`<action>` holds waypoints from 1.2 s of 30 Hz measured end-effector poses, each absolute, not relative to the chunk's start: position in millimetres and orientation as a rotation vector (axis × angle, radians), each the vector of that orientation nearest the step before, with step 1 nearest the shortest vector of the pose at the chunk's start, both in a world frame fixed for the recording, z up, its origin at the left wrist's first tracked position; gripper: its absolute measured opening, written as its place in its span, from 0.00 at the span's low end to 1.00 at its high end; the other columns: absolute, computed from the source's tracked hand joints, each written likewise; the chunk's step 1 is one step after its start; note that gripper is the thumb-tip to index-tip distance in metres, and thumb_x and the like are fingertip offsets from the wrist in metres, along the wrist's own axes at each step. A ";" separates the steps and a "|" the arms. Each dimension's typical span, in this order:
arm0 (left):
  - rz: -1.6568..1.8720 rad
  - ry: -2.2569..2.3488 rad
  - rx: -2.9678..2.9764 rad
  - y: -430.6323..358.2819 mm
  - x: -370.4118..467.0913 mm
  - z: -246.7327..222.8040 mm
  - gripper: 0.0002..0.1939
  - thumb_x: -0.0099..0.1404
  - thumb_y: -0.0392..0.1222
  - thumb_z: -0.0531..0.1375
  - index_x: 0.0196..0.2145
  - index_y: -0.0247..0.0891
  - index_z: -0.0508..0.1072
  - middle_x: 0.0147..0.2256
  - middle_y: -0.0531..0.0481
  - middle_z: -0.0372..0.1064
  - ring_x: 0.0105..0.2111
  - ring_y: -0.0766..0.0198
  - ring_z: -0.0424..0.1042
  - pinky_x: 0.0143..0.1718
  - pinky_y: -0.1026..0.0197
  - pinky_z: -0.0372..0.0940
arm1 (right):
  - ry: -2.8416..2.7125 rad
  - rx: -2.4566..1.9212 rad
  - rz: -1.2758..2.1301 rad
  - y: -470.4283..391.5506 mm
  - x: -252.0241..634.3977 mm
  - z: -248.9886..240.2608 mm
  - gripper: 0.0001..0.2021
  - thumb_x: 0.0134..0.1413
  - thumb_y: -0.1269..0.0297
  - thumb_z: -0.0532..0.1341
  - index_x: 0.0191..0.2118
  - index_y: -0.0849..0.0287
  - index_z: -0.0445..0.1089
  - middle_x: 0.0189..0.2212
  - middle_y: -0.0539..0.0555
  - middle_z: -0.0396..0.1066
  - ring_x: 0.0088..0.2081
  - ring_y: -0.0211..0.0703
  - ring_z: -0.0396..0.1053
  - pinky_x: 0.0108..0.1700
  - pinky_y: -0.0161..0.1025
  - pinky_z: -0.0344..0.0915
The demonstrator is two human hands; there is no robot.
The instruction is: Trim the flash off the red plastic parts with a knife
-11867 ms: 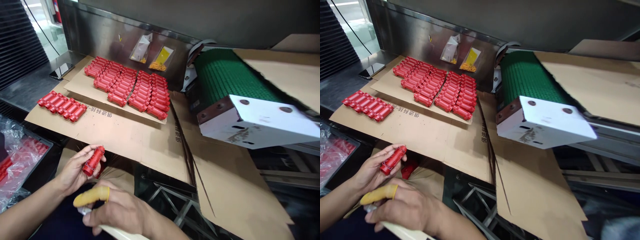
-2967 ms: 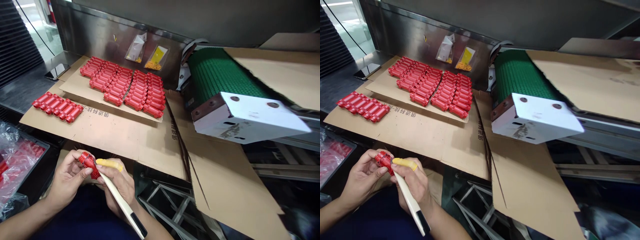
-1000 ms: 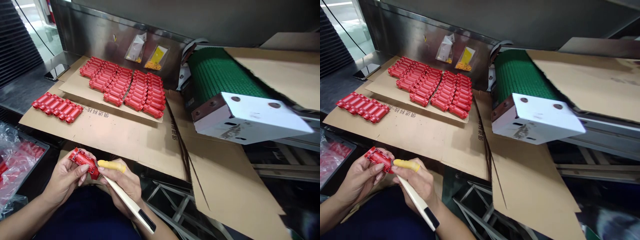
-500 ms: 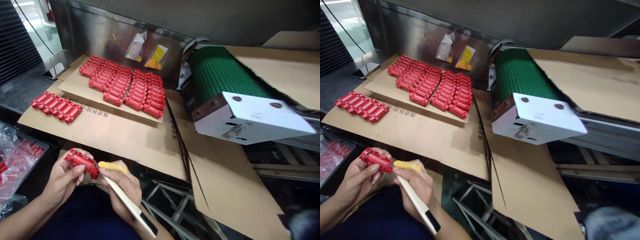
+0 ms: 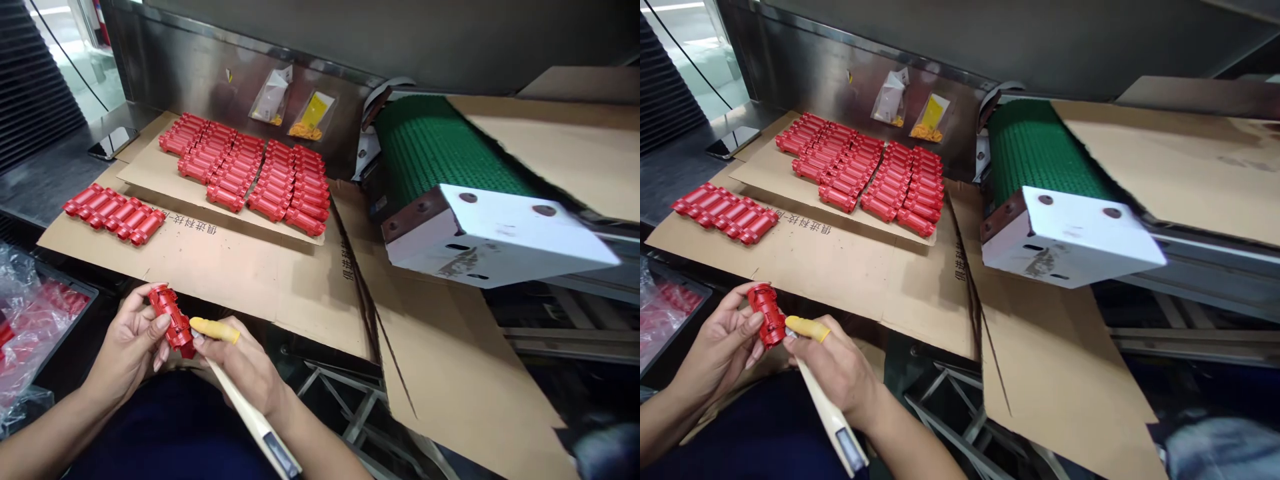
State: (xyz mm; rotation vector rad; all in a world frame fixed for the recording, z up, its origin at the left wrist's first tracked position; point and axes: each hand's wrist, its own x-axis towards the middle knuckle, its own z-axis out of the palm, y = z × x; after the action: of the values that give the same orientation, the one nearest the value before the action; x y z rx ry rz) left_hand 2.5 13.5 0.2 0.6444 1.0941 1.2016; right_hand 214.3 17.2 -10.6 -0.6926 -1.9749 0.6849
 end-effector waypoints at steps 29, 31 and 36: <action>1.236 1.159 1.097 7.8 -9.7 -15.2 0.26 0.71 0.38 0.68 0.64 0.45 0.67 0.49 0.42 0.81 0.42 0.55 0.82 0.45 0.56 0.78 | -1.002 -0.281 2.114 9.8 204.4 -9.4 0.22 0.62 0.42 0.70 0.33 0.57 0.72 0.25 0.53 0.78 0.23 0.44 0.78 0.26 0.40 0.78; 1.209 1.082 0.993 8.4 -11.2 -15.1 0.26 0.72 0.40 0.67 0.65 0.45 0.65 0.49 0.41 0.81 0.37 0.58 0.81 0.39 0.57 0.78 | -1.269 -0.588 1.622 13.7 212.1 -7.6 0.11 0.67 0.54 0.70 0.38 0.57 0.79 0.34 0.58 0.83 0.34 0.48 0.83 0.38 0.45 0.82; 1.209 0.993 0.844 7.6 -10.0 -13.8 0.23 0.73 0.41 0.66 0.63 0.44 0.68 0.50 0.42 0.78 0.30 0.65 0.77 0.32 0.61 0.76 | -1.643 -0.782 0.903 17.9 213.7 -8.6 0.12 0.68 0.73 0.67 0.54 0.55 0.81 0.47 0.60 0.83 0.48 0.47 0.81 0.49 0.43 0.81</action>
State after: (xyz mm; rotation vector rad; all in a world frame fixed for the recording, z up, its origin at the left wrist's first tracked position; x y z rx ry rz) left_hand -10.0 7.6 -13.8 0.8443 0.9932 1.2090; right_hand 213.7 17.9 -8.6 -0.7821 -1.6426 0.9025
